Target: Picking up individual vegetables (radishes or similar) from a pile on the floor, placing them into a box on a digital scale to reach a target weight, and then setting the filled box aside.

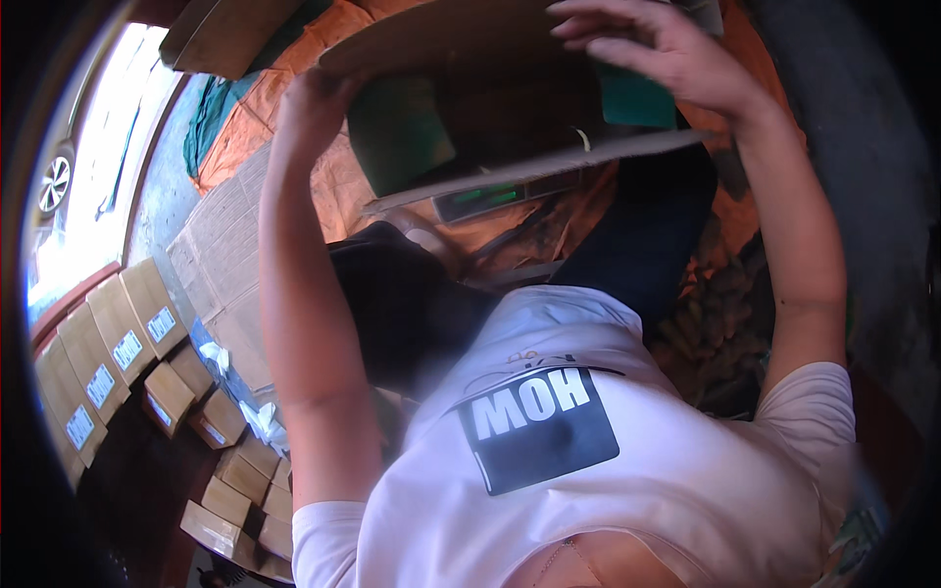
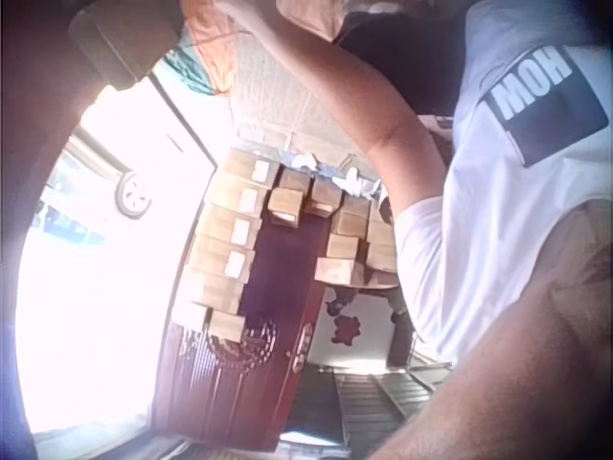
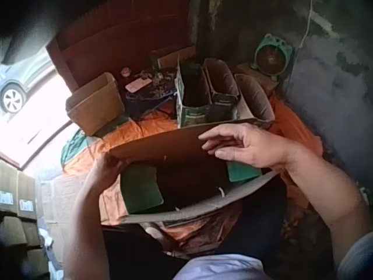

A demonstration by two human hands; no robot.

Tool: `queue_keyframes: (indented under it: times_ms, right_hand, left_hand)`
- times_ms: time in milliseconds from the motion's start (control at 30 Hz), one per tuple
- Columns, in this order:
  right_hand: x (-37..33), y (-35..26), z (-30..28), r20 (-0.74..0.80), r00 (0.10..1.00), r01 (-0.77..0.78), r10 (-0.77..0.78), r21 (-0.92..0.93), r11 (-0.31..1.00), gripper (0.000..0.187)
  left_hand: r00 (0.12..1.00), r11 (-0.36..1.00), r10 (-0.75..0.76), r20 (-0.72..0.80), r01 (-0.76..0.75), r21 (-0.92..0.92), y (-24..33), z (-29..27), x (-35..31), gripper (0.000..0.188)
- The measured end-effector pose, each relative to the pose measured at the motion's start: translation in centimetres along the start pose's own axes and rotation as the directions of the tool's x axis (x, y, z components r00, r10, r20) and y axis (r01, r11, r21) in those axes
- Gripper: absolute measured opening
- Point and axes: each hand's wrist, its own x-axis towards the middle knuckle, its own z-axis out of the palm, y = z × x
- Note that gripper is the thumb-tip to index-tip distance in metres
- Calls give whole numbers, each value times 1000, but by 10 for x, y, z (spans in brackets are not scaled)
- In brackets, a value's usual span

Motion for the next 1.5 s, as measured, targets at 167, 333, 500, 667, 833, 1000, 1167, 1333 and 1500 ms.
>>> queue_keyframes:
  times_ms: [167, 333, 500, 667, 833, 1000, 1167, 1333, 1500]
  right_hand:
    - [-159, 14, -20, -572, 795, -5, 203, 329, 944, 32]
    - [-299, 104, 32, -697, 453, -188, 556, 535, 824, 32]
    - [-383, 186, 128, -501, 232, -297, 834, 780, 551, 31]
    - [-420, 272, 227, -416, 195, -540, 889, 711, 451, 32]
    - [-441, 356, 327, -226, 241, -752, 944, 571, 329, 29]
    - [-406, 357, 401, -352, 394, -826, 849, 269, 495, 36]
    - [-381, 292, 383, -205, 506, -695, 837, 478, 537, 46]
    - [-374, 272, 372, 38, 430, -722, 902, 614, 319, 54]
    - [-384, 287, 400, 18, 362, -809, 932, 502, 305, 59]
  left_hand:
    - [987, 874, 135, 88, -77, -480, -14, 3, -13, 45]
    - [989, 881, 144, -37, -145, -449, -29, 5, -19, 45]
    - [992, 887, 63, -109, -106, -450, -35, -9, -20, 54]
    - [984, 972, 135, -112, -154, -178, -38, -37, -20, 62]
    - [998, 994, 67, -1, -67, 90, -63, -55, -25, 37]
    - [986, 982, 154, 62, -160, 102, -103, -49, -45, 42]
    - [951, 966, 209, 228, -237, 100, -118, -43, -51, 56]
    - [988, 989, 107, 112, -118, 91, -108, -38, -55, 33]
    - [995, 998, 19, 98, -24, 59, -102, -38, -52, 38]
